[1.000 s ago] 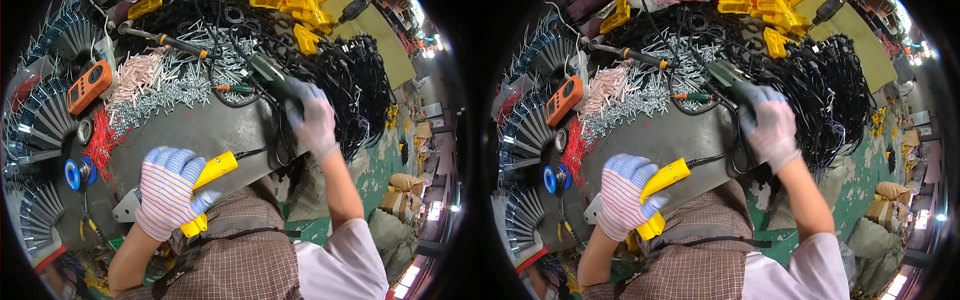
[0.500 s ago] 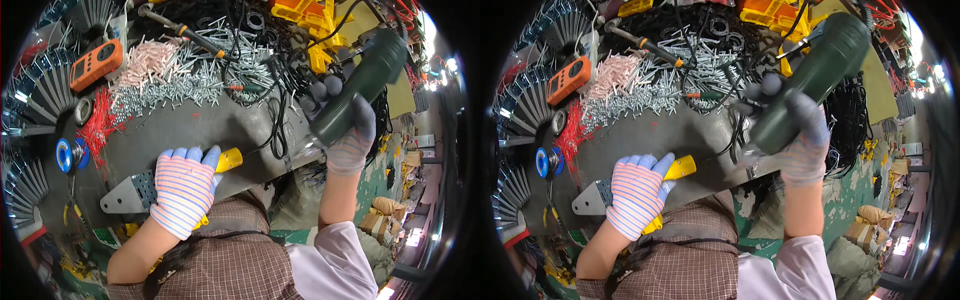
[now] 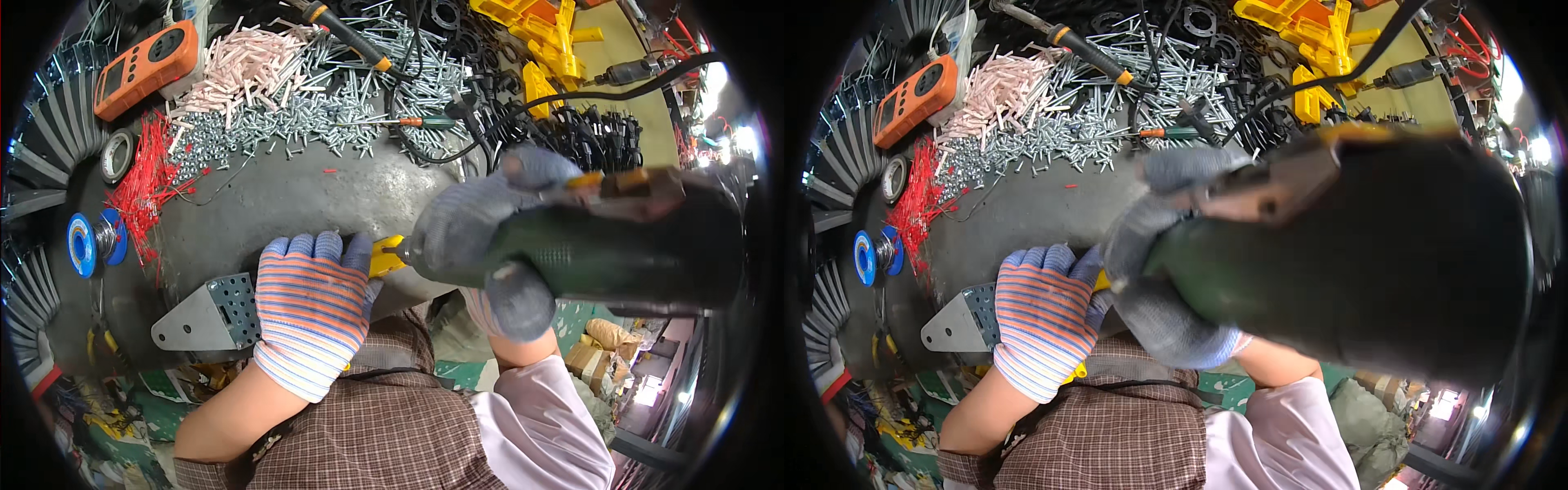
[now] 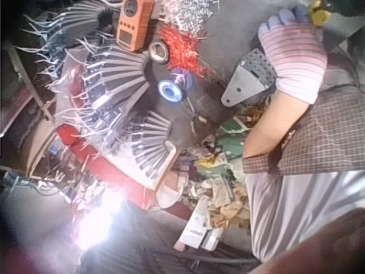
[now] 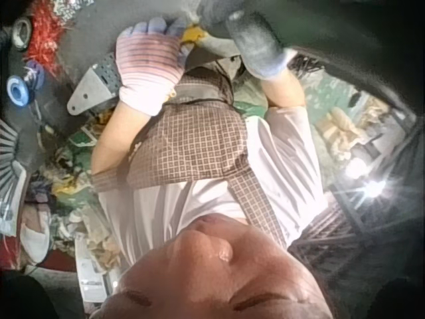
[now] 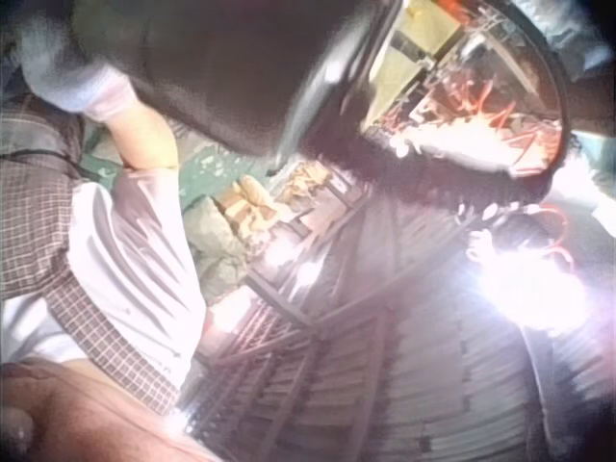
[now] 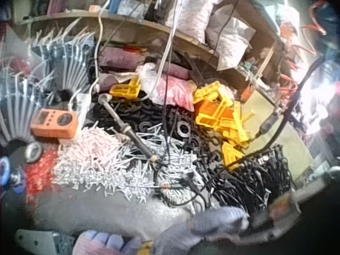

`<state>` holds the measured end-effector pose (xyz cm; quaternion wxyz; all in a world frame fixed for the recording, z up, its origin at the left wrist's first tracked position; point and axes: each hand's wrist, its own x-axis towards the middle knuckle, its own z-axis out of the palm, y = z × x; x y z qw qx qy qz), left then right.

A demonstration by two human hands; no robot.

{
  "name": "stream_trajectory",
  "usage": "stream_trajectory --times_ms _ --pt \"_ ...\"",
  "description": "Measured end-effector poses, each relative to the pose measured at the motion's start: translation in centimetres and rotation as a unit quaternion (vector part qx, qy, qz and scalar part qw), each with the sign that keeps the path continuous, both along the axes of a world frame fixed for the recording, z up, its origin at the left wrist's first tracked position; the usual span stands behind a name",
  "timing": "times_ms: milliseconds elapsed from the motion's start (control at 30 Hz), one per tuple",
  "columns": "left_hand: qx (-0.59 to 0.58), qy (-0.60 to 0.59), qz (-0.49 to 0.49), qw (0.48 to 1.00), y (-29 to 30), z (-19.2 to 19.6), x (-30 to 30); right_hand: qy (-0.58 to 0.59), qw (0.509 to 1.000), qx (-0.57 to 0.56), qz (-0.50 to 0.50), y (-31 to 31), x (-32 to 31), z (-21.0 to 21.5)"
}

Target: The person assembles and wires a yellow electronic housing by connecting wires and a circuit board with screws and connectors, using an electric screwdriver, pliers, and a soldering iron.

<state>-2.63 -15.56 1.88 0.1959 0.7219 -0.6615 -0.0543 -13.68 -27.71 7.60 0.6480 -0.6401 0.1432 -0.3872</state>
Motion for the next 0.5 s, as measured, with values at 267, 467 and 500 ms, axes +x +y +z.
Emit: stream_trajectory --times_ms 267,467,500 --pt "-0.014 0.003 0.017 1.000 0.1 -0.2 -0.1 0.047 0.998 0.009 0.036 0.2 0.1 -0.7" --pt "0.017 -0.022 0.000 1.000 0.0 0.4 0.0 0.047 0.995 0.005 0.088 -0.4 0.1 -0.6" --pt "0.023 -0.024 0.009 0.999 0.0 0.0 -0.3 0.020 0.994 -0.013 0.103 -0.6 -0.1 -0.4"
